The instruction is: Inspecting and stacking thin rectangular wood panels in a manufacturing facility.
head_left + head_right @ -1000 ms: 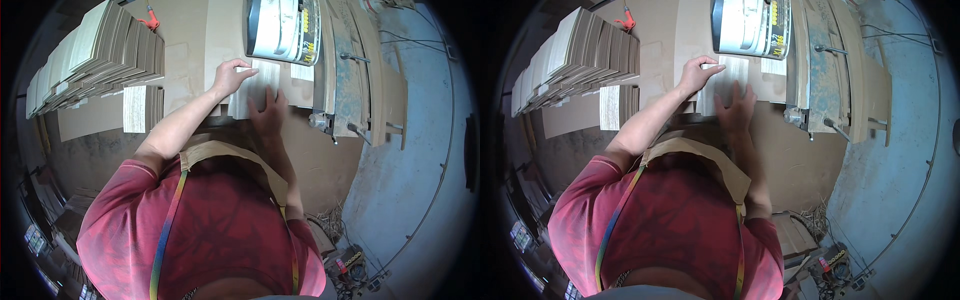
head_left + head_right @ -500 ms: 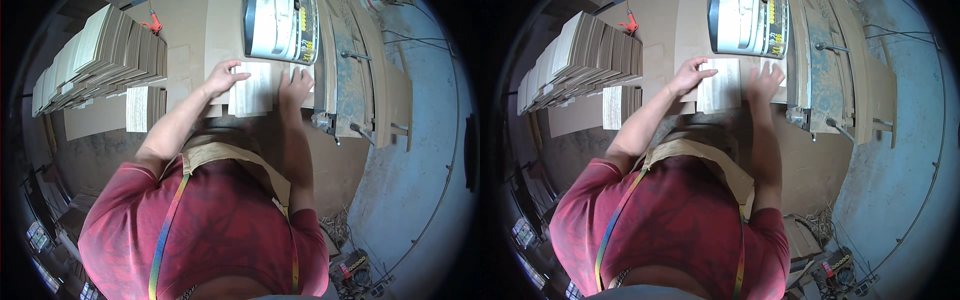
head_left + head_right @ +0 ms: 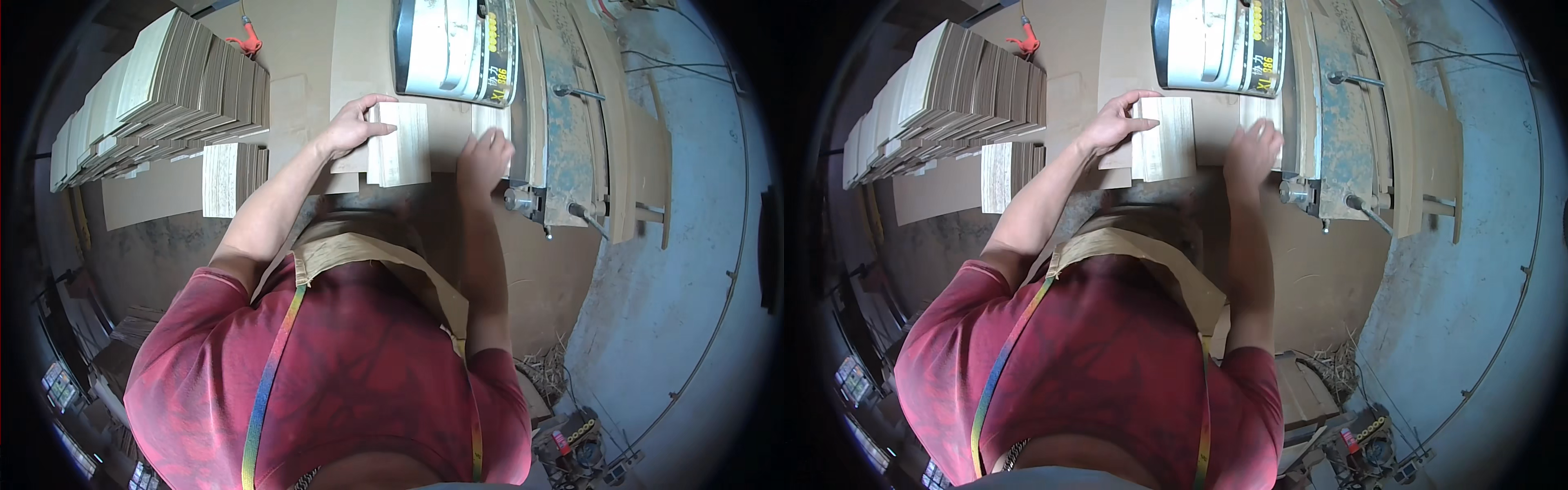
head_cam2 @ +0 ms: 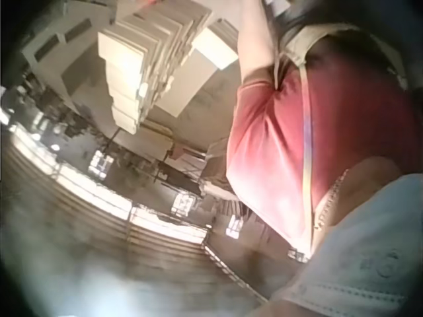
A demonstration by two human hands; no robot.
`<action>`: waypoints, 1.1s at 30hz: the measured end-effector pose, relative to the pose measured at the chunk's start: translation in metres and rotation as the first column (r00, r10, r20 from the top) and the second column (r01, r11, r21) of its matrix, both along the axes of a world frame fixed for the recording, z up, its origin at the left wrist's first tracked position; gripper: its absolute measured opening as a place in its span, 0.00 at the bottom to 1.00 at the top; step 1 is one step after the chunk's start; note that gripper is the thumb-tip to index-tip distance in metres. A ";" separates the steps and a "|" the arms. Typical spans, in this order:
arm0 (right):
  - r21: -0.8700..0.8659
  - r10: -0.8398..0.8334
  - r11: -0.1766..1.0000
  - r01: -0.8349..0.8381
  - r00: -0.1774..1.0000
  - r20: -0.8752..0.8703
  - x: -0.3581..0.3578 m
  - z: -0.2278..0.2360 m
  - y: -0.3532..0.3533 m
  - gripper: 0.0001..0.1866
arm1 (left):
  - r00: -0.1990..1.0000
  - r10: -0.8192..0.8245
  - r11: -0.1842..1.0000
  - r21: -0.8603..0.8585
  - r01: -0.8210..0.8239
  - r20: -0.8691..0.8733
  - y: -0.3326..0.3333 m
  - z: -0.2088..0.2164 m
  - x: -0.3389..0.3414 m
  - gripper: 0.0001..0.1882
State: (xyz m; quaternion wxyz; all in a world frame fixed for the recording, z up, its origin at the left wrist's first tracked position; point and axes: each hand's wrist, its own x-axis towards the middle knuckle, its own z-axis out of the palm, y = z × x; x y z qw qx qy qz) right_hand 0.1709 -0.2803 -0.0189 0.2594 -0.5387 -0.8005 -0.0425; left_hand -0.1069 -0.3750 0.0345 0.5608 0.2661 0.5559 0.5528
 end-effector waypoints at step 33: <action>0.006 0.010 1.000 -0.011 0.998 0.070 0.012 0.001 -0.005 0.26 | 0.948 -0.090 0.996 -0.036 0.083 -0.304 -0.007 -0.004 0.003 0.10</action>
